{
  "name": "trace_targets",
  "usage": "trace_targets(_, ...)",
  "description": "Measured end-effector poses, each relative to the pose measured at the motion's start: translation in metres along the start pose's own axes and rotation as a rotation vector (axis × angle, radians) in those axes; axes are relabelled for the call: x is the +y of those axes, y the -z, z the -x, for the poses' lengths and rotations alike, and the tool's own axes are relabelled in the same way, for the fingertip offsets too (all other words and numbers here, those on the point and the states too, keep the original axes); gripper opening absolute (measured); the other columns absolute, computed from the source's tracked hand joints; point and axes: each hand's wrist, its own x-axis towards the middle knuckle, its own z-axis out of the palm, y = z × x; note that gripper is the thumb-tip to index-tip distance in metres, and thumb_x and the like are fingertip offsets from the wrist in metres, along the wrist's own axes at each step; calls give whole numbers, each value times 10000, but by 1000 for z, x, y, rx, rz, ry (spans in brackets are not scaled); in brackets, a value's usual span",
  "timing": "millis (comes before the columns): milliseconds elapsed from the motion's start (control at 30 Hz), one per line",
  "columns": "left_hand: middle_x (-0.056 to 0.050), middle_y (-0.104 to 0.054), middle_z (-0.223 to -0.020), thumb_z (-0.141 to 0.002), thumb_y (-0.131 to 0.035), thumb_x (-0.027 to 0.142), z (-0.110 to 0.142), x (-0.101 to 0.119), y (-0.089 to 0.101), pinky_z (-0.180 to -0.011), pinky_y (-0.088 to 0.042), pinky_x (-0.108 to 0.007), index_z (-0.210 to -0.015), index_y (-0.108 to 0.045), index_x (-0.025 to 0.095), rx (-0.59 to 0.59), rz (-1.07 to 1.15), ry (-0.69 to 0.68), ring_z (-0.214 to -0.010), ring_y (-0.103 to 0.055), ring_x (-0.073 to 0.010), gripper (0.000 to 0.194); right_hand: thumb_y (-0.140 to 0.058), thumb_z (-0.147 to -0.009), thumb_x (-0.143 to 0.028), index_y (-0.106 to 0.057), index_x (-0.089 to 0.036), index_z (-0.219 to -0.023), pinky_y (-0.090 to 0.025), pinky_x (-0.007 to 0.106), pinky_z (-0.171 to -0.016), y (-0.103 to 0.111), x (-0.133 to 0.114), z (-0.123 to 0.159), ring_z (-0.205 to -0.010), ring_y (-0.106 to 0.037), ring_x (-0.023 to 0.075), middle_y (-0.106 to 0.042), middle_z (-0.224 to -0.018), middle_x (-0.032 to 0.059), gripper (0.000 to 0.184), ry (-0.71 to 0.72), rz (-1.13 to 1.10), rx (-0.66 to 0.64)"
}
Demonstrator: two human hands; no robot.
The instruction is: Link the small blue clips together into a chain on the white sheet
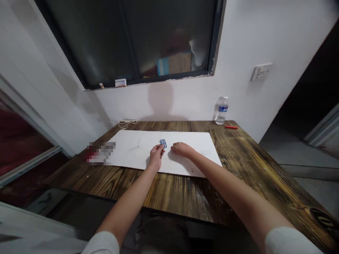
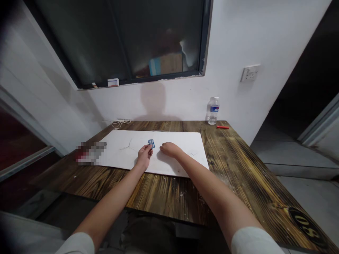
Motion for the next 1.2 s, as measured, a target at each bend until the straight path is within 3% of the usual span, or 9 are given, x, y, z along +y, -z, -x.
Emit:
trace_targets(233, 47, -559, -588, -492, -834, 315, -3, -2, 1, -470, -339, -162, -730, -588, 155, 1, -37, -17, -490, -498, -39, 377, -497, -863, -176, -678, -138, -903, -417, 254, -730, 1, 2, 6, -857, -631, 207, -683, -925, 124, 189, -85, -58, 10)
trace_targets(467, 40, -561, -576, -517, -824, 321, -3, -3, 2, -461, -329, -167, -727, -595, 162, -11, -56, -25, -484, -490, -45, 348, -471, -812, -72, -678, -154, -997, -444, 285, -771, 1, 5, 17, -900, -639, 222, -695, -987, 124, 290, -278, -165, 107)
trace_targets(533, 36, -566, -572, -538, -814, 326, -3, -3, 2, -452, -316, -171, -736, -602, 165, -19, -86, -21, -472, -482, -46, 332, -519, -791, -95, -691, -165, -963, -454, 291, -782, 0, 3, 19, -881, -645, 214, -710, -939, 104, 253, -383, -332, 220)
trace_targets(633, 31, -570, -555, -548, -807, 328, -2, -4, 2, -442, -294, -174, -736, -611, 163, -36, -130, -23, -459, -477, -51, 318, -645, -727, -220, -705, -174, -889, -487, 290, -724, -3, -6, 19, -771, -655, 186, -722, -824, 59, 179, -562, -879, 448)
trace_targets(700, 28, -573, -548, -541, -808, 320, -1, -4, 0, -446, -291, -171, -715, -612, 159, -53, -155, -39, -467, -486, -56, 308, -701, -665, -322, -704, -152, -866, -499, 292, -660, -4, -14, 17, -702, -648, 177, -718, -786, 60, 263, -597, -1303, 533)
trace_targets(800, 21, -592, -575, -522, -812, 310, 1, -4, -3, -471, -321, -173, -679, -610, 157, -85, -180, -63, -489, -507, -65, 298, -764, -555, -383, -701, -136, -797, -483, 273, -604, -3, -25, 15, -616, -609, 144, -694, -707, 52, 352, -618, -1640, 594)
trace_targets(967, 9, -605, -587, -538, -809, 331, 4, -4, -5, -530, -376, -199, -672, -622, 158, -174, -244, -67, -513, -535, -91, 288, -756, -538, -416, -672, -155, -750, -404, 222, -521, -3, -32, 15, -500, -485, 75, -622, -608, -17, 346, -658, -1751, 718)
trace_targets(1067, 7, -605, -578, -535, -814, 338, 6, -3, -5, -555, -390, -210, -667, -628, 156, -205, -277, -67, -518, -538, -98, 292, -730, -561, -430, -661, -161, -766, -360, 216, -478, -5, -33, 15, -451, -408, 66, -556, -534, -47, 345, -667, -1734, 716)
trace_targets(1200, -2, -619, -596, -528, -819, 338, 8, -2, -5, -574, -403, -228, -651, -628, 161, -224, -299, -79, -530, -540, -108, 288, -728, -561, -415, -641, -159, -709, -363, 226, -479, -8, -35, 14, -455, -423, 75, -565, -542, -31, 308, -637, -1727, 716)
